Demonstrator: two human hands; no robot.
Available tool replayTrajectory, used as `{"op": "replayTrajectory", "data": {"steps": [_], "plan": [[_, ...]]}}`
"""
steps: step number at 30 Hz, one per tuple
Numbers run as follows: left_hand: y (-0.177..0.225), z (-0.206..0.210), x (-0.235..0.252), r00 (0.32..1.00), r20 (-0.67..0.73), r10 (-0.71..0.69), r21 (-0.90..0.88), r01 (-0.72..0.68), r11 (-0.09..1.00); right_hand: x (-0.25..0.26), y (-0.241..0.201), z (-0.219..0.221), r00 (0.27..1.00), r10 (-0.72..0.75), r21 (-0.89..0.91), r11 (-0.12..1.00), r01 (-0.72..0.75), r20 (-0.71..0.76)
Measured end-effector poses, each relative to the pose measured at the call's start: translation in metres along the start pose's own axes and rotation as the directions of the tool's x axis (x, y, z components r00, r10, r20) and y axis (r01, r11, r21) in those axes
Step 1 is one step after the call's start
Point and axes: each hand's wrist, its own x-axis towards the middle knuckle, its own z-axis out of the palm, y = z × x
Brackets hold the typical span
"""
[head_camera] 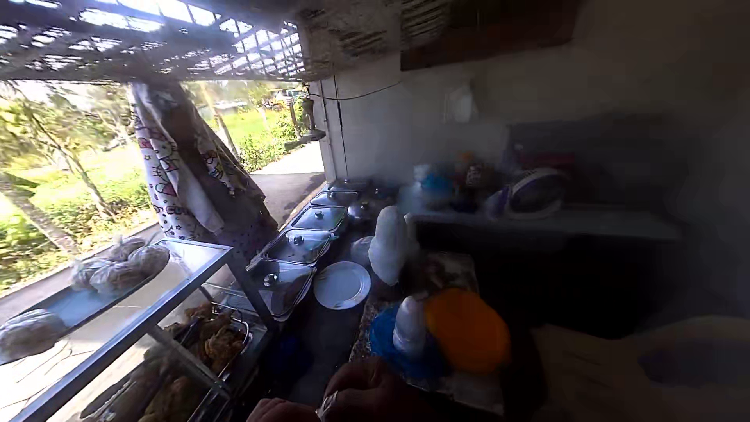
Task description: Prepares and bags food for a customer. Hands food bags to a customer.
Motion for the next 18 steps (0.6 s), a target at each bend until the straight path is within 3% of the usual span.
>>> {"op": "replayTrajectory", "data": {"steps": [3,5,7,10,14,18], "plan": [[-0.022,0.031,0.015,0.973,-0.2,-0.117,-0.08,0.102,0.992,0.004,-0.022,0.01,0.978,-0.112,-0.537,0.844,0.001,-0.173],[-0.03,0.054,0.028,0.936,-0.272,-0.224,-0.31,0.135,0.941,0.009,-0.015,0.018,0.938,-0.231,-0.694,0.72,-0.013,-0.257],[-0.033,0.075,0.038,0.878,-0.311,-0.363,-0.471,0.189,0.861,0.012,-0.007,0.015,0.933,-0.225,-0.743,0.666,-0.064,-0.282],[-0.039,0.098,0.045,0.796,-0.315,-0.517,-0.565,0.281,0.776,0.012,0.004,0.004,0.949,-0.133,-0.811,0.561,-0.165,-0.285],[-0.053,0.112,0.04,0.719,-0.288,-0.632,-0.65,0.338,0.681,0.018,0.02,-0.005,0.969,-0.16,-0.922,0.368,-0.118,-0.188],[-0.065,0.11,0.031,0.652,-0.296,-0.698,-0.704,0.344,0.621,0.03,0.032,-0.005,0.998,-0.019,-0.911,0.41,-0.051,-0.064]]}}
